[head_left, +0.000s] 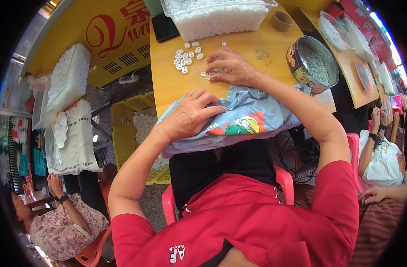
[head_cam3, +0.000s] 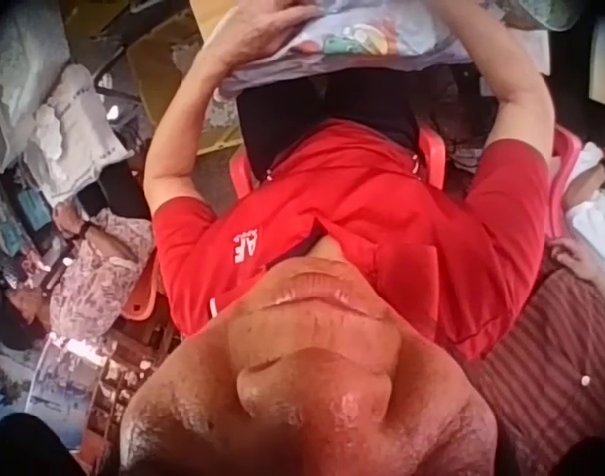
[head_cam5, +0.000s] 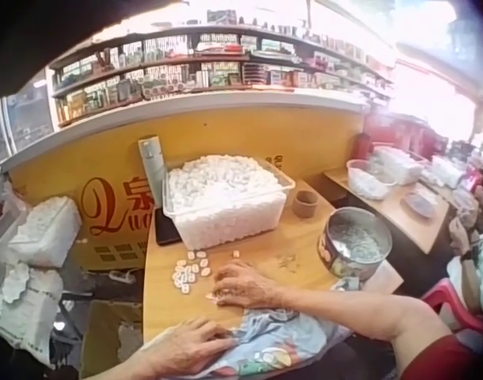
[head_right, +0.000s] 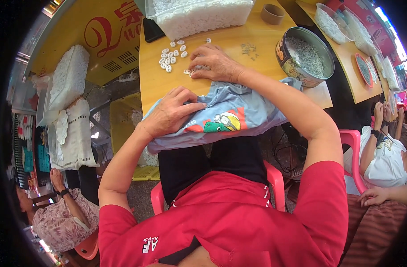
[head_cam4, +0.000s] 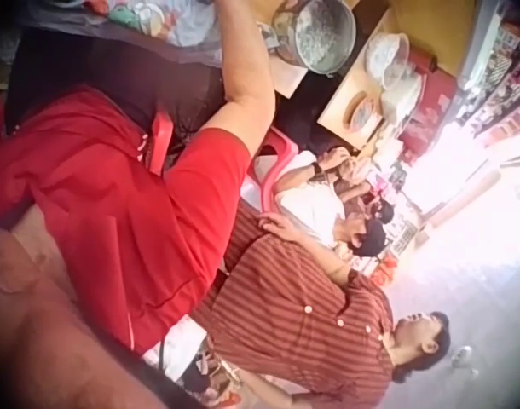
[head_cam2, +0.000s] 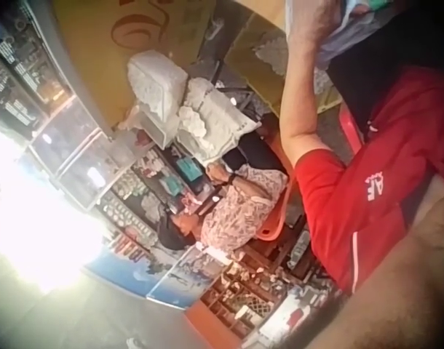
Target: Assembling small plastic components onto a t-shirt at a production workstation.
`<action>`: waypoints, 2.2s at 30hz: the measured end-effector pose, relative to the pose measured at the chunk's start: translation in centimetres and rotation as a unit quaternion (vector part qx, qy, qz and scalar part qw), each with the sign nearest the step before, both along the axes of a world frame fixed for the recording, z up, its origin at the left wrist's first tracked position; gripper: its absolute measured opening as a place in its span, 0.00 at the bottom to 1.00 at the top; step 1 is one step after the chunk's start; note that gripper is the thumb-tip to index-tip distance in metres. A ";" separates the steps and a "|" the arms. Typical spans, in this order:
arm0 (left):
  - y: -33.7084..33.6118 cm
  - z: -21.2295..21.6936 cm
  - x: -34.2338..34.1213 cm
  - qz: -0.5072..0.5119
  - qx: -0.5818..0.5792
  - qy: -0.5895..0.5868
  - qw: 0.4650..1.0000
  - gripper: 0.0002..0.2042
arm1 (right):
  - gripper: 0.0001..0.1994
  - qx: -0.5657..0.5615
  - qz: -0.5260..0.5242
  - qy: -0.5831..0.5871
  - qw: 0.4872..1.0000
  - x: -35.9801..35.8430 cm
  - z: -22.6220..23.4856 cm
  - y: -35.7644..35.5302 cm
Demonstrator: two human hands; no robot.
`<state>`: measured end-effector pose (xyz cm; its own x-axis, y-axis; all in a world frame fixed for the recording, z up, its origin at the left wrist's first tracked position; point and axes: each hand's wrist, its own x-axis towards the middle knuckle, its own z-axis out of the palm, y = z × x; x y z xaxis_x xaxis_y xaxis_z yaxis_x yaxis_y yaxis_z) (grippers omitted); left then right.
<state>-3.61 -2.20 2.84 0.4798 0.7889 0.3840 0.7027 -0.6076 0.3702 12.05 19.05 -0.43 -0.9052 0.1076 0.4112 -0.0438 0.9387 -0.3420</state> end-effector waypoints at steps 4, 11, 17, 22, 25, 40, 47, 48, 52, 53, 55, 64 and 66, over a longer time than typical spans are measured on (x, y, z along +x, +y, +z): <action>0.1 0.0 0.1 -0.001 -0.006 -0.003 1.000 0.16 | 0.14 -0.066 0.002 0.025 0.998 0.0 -0.3 0.2; 0.1 0.0 -0.1 0.002 -0.005 -0.008 1.000 0.15 | 0.23 0.106 -0.084 0.037 0.990 0.3 1.0 -0.9; 0.4 0.0 -0.1 -0.001 -0.010 -0.014 1.000 0.15 | 0.18 0.126 -0.080 0.056 0.987 -0.7 0.8 0.2; 0.5 -0.1 -0.1 -0.005 -0.017 -0.023 1.000 0.15 | 0.14 0.133 -0.070 0.048 0.987 -1.1 0.6 0.1; 0.5 0.0 -0.2 -0.006 -0.016 -0.013 1.000 0.15 | 0.13 0.152 -0.068 0.051 0.985 -1.1 0.7 0.0; 1.8 -0.4 0.0 0.034 0.038 0.009 0.999 0.12 | 0.15 0.080 -0.064 0.077 0.992 -1.4 0.7 0.7; 2.3 -0.1 0.8 0.146 0.078 0.072 0.984 0.11 | 0.18 -0.106 -0.138 0.143 0.974 -0.2 3.2 0.7; 2.1 -0.1 0.9 0.168 0.086 0.072 0.980 0.11 | 0.18 -0.106 -0.137 0.143 0.975 0.2 4.2 0.0; 1.3 -0.4 1.1 0.184 0.068 0.051 0.979 0.12 | 0.19 -0.178 -0.153 0.161 0.958 2.9 6.5 -3.0; 1.3 -0.6 1.0 0.185 0.069 0.051 0.979 0.12 | 0.18 -0.162 -0.130 0.152 0.966 3.7 6.8 -4.2; 1.3 -1.4 0.6 0.180 0.054 0.034 0.982 0.11 | 0.16 -0.125 -0.065 0.143 0.980 4.7 6.3 -6.2; 1.4 -1.2 0.4 0.155 0.047 -0.011 0.987 0.11 | 0.11 0.091 0.012 0.028 0.995 6.9 3.6 -7.3; 1.6 -1.2 0.2 0.150 0.053 -0.031 0.987 0.11 | 0.10 0.085 0.008 0.036 0.996 6.9 4.1 -7.3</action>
<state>-3.40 -0.64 1.65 0.2041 0.8456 0.4933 0.8342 -0.4139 0.3644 18.95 11.73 3.69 -0.8735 0.0157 0.4865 -0.0786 0.9818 -0.1728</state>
